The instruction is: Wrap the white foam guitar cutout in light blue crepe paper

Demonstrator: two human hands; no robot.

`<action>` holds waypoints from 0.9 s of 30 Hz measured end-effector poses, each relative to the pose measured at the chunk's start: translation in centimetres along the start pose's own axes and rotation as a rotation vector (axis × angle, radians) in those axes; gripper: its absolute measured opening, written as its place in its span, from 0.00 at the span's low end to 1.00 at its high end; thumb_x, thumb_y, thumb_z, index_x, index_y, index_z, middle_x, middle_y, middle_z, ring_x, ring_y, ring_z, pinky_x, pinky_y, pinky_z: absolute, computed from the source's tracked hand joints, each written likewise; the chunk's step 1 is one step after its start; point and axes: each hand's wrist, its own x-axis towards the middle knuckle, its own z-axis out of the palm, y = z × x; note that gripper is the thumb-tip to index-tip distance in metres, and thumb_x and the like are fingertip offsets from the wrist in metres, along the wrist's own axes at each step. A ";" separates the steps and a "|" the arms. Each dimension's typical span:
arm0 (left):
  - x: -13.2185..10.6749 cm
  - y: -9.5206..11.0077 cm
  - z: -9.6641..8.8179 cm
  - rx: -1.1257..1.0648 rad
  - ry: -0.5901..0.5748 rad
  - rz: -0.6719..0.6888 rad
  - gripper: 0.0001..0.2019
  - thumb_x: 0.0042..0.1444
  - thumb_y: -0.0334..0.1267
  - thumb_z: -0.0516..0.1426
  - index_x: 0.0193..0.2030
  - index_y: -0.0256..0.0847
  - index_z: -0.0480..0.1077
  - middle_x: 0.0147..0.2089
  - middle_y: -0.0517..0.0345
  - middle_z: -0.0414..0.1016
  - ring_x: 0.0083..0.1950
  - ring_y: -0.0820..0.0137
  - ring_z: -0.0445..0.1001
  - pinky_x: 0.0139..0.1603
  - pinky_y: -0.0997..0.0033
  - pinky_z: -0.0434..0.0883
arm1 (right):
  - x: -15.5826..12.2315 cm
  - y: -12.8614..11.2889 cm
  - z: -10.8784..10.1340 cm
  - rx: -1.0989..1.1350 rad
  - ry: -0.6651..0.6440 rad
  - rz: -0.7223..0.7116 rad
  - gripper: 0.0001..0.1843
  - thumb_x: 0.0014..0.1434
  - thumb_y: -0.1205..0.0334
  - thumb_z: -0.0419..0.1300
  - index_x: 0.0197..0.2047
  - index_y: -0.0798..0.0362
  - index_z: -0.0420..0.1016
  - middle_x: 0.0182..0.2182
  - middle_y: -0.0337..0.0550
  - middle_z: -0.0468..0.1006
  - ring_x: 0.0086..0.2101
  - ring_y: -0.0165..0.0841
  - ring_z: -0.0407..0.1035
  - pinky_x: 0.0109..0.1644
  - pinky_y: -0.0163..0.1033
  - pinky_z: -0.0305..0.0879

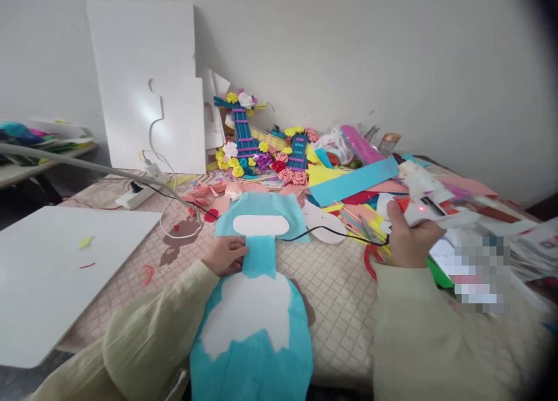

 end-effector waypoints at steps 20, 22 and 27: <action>1.9 3.5 1.5 0.631 -0.220 0.563 0.07 0.41 0.28 0.52 0.27 0.38 0.68 0.27 0.57 0.67 0.28 0.70 0.65 0.31 0.71 0.62 | -1.3 -0.5 0.3 -0.142 -0.053 -0.050 0.09 0.47 0.56 0.62 0.29 0.53 0.74 0.29 0.44 0.77 0.35 0.41 0.72 0.44 0.46 0.67; 2.0 3.7 1.9 0.633 -0.235 0.565 0.06 0.42 0.28 0.52 0.27 0.38 0.68 0.27 0.56 0.68 0.28 0.70 0.65 0.31 0.72 0.62 | -1.3 -0.7 0.3 -0.154 -0.061 -0.047 0.09 0.47 0.55 0.62 0.27 0.52 0.73 0.27 0.43 0.77 0.34 0.41 0.72 0.42 0.46 0.67; 2.1 3.9 2.4 0.635 -0.251 0.540 0.07 0.41 0.26 0.51 0.26 0.39 0.67 0.25 0.59 0.67 0.26 0.72 0.64 0.30 0.74 0.61 | -1.3 -1.7 0.3 -0.129 -0.121 -0.079 0.07 0.48 0.57 0.61 0.27 0.52 0.74 0.26 0.42 0.77 0.33 0.40 0.72 0.42 0.44 0.67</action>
